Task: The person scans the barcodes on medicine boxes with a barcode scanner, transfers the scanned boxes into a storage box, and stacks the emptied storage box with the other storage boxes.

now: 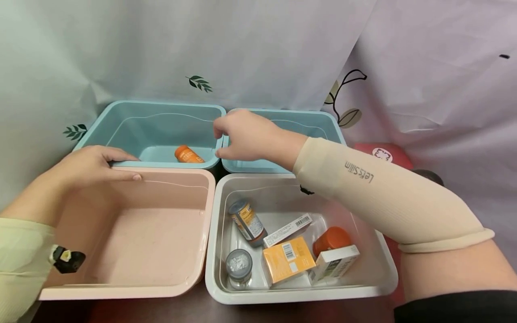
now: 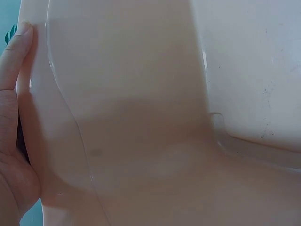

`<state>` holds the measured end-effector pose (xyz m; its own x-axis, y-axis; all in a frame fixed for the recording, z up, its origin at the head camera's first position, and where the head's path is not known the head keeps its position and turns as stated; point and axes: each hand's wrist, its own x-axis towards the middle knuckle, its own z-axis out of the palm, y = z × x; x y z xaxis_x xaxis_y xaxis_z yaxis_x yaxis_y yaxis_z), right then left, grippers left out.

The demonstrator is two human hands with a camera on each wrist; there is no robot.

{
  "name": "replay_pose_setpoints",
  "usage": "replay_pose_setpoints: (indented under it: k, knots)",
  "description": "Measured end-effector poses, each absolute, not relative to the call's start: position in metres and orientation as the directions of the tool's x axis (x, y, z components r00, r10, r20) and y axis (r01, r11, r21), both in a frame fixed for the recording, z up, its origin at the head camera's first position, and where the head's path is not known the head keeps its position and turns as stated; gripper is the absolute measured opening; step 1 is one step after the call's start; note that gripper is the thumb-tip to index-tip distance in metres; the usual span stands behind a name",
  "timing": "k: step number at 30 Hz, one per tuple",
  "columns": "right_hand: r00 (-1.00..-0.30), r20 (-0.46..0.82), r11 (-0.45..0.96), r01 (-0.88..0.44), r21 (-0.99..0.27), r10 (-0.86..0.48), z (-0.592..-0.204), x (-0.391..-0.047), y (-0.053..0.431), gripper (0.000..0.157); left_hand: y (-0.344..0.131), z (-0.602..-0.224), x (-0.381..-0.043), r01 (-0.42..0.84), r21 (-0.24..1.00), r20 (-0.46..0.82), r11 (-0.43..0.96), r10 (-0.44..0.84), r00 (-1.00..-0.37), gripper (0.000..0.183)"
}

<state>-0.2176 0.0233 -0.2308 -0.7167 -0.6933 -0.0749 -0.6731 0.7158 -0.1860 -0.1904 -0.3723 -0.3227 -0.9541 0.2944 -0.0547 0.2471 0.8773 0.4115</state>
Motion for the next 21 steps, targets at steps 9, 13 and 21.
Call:
replay_pose_setpoints:
  k: [9,13,21]
  knots:
    - [-0.687,0.035,0.664,-0.713,-0.223,-0.726,-0.256,-0.199,0.042,0.029,-0.374,-0.324,-0.190,0.230,0.425,-0.075,0.876,0.287,-0.955,0.049]
    - [-0.656,0.113,0.623,-0.748,-0.227,-0.746,-0.265,-0.188,0.051,0.025,-0.375,-0.323,-0.190,0.225,0.417,-0.075,0.881,0.280,-0.957,0.050]
    - [-0.598,0.149,0.582,-0.802,-0.139,-0.788,-0.288,-0.157,0.058,0.008,-0.375,-0.321,-0.190,0.207,0.416,-0.087,0.886,0.266,-0.960,0.051]
